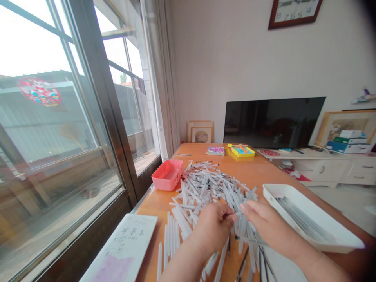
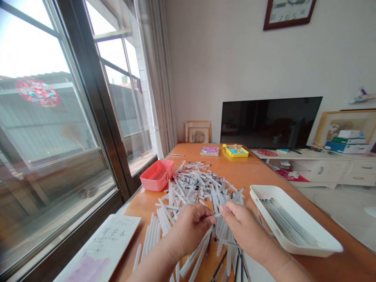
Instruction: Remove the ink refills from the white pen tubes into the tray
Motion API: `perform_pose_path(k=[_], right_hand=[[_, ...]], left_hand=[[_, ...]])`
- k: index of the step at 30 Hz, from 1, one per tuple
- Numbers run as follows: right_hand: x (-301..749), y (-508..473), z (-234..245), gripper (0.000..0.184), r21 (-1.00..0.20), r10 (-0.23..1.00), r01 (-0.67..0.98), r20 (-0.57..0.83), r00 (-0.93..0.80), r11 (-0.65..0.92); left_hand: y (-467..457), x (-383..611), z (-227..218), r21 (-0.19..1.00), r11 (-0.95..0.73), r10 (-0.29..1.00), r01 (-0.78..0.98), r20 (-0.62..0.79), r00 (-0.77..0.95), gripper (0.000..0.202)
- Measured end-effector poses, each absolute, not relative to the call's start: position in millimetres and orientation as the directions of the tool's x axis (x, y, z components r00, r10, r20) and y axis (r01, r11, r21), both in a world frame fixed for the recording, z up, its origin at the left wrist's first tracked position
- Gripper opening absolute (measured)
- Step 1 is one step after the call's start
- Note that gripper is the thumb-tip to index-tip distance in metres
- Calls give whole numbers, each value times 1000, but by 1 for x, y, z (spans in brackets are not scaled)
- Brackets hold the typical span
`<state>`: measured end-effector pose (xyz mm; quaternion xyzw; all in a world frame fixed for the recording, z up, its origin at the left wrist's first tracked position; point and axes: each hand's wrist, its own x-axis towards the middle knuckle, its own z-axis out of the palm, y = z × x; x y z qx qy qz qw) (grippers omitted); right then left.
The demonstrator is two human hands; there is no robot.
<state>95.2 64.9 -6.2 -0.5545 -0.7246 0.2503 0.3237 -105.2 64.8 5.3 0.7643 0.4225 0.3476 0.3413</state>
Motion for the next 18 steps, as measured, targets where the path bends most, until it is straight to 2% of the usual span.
perform_pose_path(k=[8,14,18], right_hand=[[99,63,-1,41,-715,960,656,274,-55,241],[96,64,3,43,-726,957,648,291,-14,230],[93,58,11,45,-769,956,598,292,12,227]], left_hand=[[62,-109,14,764,-494,815,415,239,528,20],[61,-110,14,740,-512,812,436,253,526,23],[66,-110,11,797,-456,852,395,262,454,18]])
